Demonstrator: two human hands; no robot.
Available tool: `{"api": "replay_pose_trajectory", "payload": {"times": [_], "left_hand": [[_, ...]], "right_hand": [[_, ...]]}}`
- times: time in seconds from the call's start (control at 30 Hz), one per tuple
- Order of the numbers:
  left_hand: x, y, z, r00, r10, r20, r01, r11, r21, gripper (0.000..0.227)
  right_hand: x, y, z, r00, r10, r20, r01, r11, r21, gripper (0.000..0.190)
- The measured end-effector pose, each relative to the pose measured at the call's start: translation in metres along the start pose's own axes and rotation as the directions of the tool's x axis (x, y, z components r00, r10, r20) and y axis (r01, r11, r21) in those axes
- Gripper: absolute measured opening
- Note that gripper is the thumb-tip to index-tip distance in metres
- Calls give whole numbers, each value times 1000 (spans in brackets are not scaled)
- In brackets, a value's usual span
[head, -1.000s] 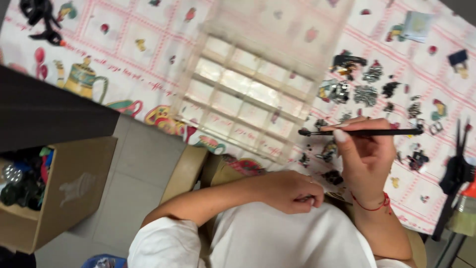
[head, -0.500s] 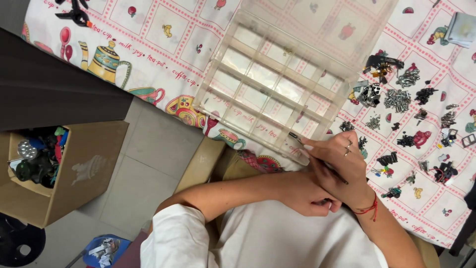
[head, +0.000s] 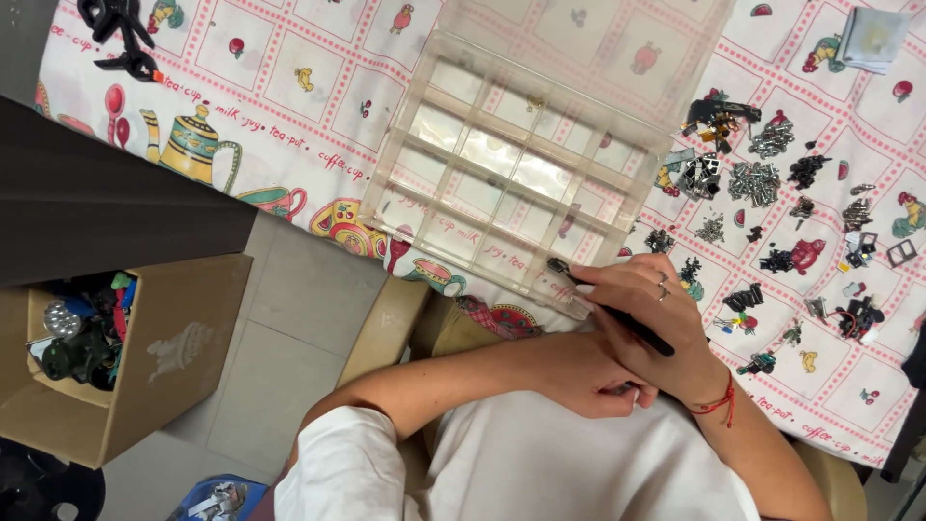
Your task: The person uses tweezers to pick up small metal parts from a patterned tablecloth and places them into compartments of a clear plastic organizer. The person repeatedly picks up and sorts the parts throughout the clip.
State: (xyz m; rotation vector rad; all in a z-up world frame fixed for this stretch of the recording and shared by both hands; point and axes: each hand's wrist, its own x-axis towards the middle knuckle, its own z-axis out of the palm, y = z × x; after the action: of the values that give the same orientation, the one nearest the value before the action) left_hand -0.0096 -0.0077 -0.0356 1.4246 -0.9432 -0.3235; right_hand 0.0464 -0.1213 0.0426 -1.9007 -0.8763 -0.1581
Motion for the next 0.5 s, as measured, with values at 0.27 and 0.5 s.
{"api": "replay_pose_trajectory", "payload": {"times": [0.27, 0.5], "left_hand": [[-1, 3, 1, 999, -5, -45, 8, 997, 79, 9], [-2, 1, 5, 999, -33, -36, 36, 997, 72, 11]], "right_hand": [[-7, 6, 1, 999, -6, 39, 2, 995, 95, 8], [-15, 13, 3, 998, -27, 48, 19, 987, 161, 10]]}}
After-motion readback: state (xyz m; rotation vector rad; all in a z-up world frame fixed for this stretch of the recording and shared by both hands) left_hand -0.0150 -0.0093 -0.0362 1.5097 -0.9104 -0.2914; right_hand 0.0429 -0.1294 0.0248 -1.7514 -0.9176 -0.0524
